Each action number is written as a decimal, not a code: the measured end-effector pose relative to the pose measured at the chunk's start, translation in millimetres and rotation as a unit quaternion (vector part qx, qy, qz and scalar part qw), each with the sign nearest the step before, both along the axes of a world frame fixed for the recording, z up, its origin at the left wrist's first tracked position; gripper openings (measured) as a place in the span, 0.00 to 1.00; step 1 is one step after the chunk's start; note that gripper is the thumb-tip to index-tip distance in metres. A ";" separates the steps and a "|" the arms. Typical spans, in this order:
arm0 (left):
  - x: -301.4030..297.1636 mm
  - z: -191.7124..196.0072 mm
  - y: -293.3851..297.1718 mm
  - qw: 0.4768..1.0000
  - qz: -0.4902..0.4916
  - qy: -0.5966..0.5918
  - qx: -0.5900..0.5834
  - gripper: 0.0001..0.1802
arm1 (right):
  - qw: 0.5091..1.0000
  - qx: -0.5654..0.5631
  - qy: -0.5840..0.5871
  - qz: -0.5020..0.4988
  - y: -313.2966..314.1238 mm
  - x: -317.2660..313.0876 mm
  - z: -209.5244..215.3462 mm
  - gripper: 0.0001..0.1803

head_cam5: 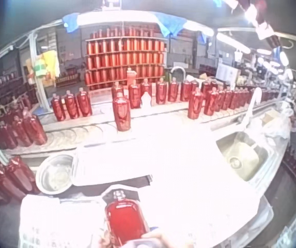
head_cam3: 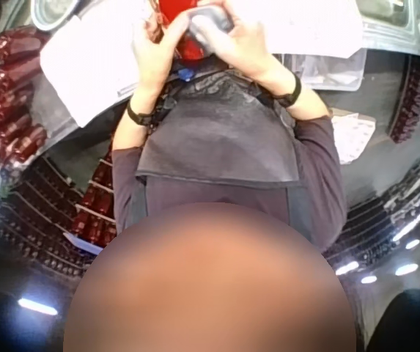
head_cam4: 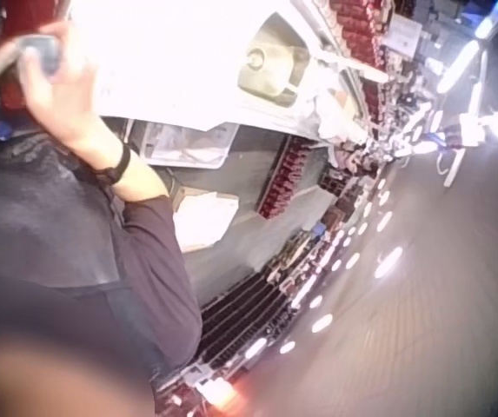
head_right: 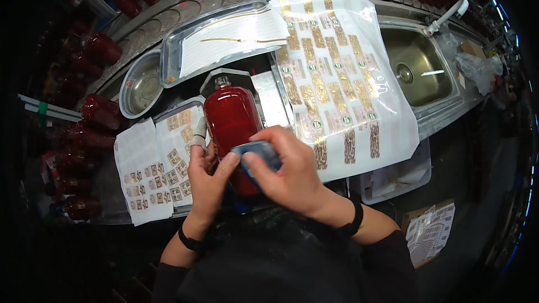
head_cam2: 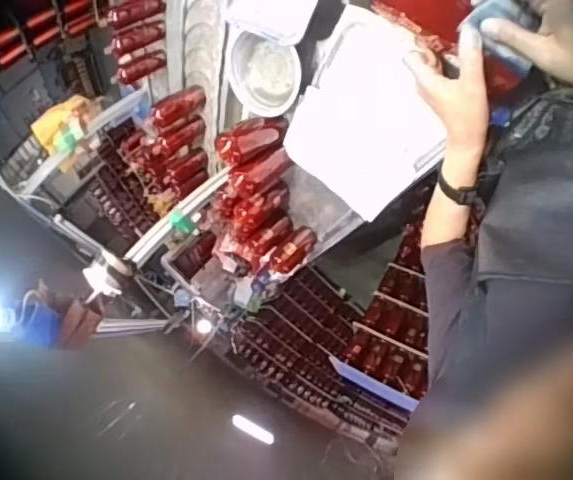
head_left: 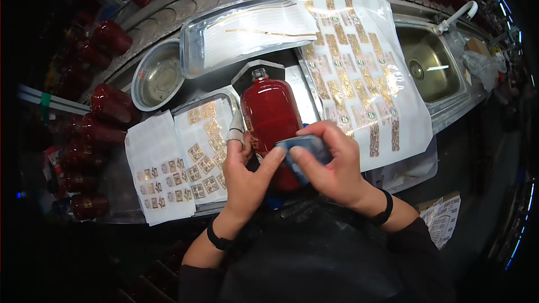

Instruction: Applying labels and smoothing them onto red bottles on an assembly line.

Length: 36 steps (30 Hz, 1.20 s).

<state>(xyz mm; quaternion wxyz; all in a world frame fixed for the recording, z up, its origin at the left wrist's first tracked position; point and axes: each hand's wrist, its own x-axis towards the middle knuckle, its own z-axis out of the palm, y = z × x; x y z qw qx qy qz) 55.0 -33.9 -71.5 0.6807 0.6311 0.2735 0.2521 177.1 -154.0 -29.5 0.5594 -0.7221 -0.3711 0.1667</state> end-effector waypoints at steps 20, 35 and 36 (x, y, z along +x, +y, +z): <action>1.4 4.3 3.0 0.996 -0.012 -0.026 -0.090 0.28 | 0.985 0.015 0.150 -0.081 -23.2 30.7 -43.6 0.11; -26.1 8.4 3.0 0.977 -0.046 -0.038 0.203 0.37 | 0.946 0.094 -0.267 0.161 -26.3 12.6 -6.6 0.13; -27.3 14.2 6.0 0.945 -0.081 0.010 0.317 0.36 | 0.978 0.075 -0.166 0.100 -26.1 13.2 -5.4 0.14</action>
